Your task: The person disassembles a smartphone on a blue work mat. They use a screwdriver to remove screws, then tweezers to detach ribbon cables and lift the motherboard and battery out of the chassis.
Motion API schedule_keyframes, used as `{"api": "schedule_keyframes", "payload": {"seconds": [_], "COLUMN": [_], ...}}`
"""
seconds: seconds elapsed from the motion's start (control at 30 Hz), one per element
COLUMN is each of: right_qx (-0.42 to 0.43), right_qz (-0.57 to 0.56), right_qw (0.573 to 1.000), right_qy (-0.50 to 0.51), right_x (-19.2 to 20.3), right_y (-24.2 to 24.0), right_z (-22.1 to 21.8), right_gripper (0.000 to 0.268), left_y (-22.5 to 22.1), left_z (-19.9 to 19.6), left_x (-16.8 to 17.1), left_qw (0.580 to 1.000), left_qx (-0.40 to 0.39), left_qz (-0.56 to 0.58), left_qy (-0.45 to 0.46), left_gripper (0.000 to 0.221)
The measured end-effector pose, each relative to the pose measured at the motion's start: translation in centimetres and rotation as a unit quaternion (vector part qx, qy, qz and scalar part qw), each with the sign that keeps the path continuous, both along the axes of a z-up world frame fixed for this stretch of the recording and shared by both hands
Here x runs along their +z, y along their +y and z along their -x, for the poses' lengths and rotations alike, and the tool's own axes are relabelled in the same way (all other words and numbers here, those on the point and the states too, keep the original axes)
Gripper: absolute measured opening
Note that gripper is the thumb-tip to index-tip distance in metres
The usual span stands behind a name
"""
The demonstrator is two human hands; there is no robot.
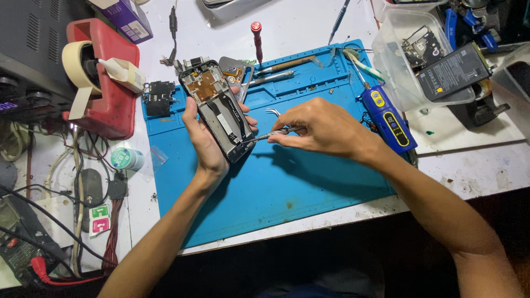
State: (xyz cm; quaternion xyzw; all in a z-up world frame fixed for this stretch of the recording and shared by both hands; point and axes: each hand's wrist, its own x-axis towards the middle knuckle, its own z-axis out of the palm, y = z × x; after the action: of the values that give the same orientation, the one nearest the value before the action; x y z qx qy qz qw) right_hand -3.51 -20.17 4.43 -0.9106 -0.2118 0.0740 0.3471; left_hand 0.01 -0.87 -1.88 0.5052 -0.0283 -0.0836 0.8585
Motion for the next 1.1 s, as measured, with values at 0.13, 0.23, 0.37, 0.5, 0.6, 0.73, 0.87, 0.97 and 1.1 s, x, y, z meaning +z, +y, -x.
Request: {"api": "schedule_keyframes", "payload": {"seconds": [0.13, 0.23, 0.37, 0.5, 0.6, 0.73, 0.87, 0.97, 1.1], "right_qx": [-0.005, -0.010, -0.008, -0.010, -0.015, -0.020, -0.036, -0.049, -0.064], "right_qz": [0.009, 0.029, 0.036, 0.042, 0.055, 0.081, 0.091, 0.109, 0.146], "right_qw": [1.000, 1.000, 0.999, 0.999, 0.998, 0.996, 0.993, 0.986, 0.979], "right_qy": [-0.007, 0.007, 0.001, 0.002, 0.014, 0.035, 0.072, 0.112, 0.124], "right_x": [-0.1, 0.5, 0.6, 1.1, 1.2, 1.1, 1.2, 1.3, 1.0], "right_y": [0.0, 0.3, 0.2, 0.3, 0.5, 0.5, 0.6, 1.0, 1.4], "right_z": [0.1, 0.3, 0.3, 0.5, 0.6, 0.7, 0.8, 1.1, 1.3], "right_gripper": [0.012, 0.013, 0.012, 0.012, 0.014, 0.017, 0.020, 0.035, 0.058], "left_y": [-0.1, -0.1, -0.2, -0.1, -0.2, -0.4, -0.4, -0.4, -0.6], "left_z": [0.3, 0.3, 0.4, 0.4, 0.7, 1.2, 1.3, 1.3, 1.5], "left_x": [0.4, 0.3, 0.1, 0.0, 0.3, 0.5, 0.4, 0.1, 0.1], "left_qw": [1.000, 1.000, 1.000, 1.000, 0.999, 0.999, 0.999, 0.998, 0.998], "left_qx": [0.004, 0.001, 0.003, 0.001, 0.008, 0.019, 0.022, 0.019, 0.022], "left_qz": [0.005, 0.005, 0.007, 0.007, 0.004, 0.000, 0.003, 0.008, 0.000], "left_qy": [0.004, -0.005, -0.016, -0.023, -0.032, -0.044, -0.050, -0.052, -0.065], "left_gripper": [0.086, 0.085, 0.085, 0.083, 0.081, 0.079, 0.078, 0.077, 0.078]}}
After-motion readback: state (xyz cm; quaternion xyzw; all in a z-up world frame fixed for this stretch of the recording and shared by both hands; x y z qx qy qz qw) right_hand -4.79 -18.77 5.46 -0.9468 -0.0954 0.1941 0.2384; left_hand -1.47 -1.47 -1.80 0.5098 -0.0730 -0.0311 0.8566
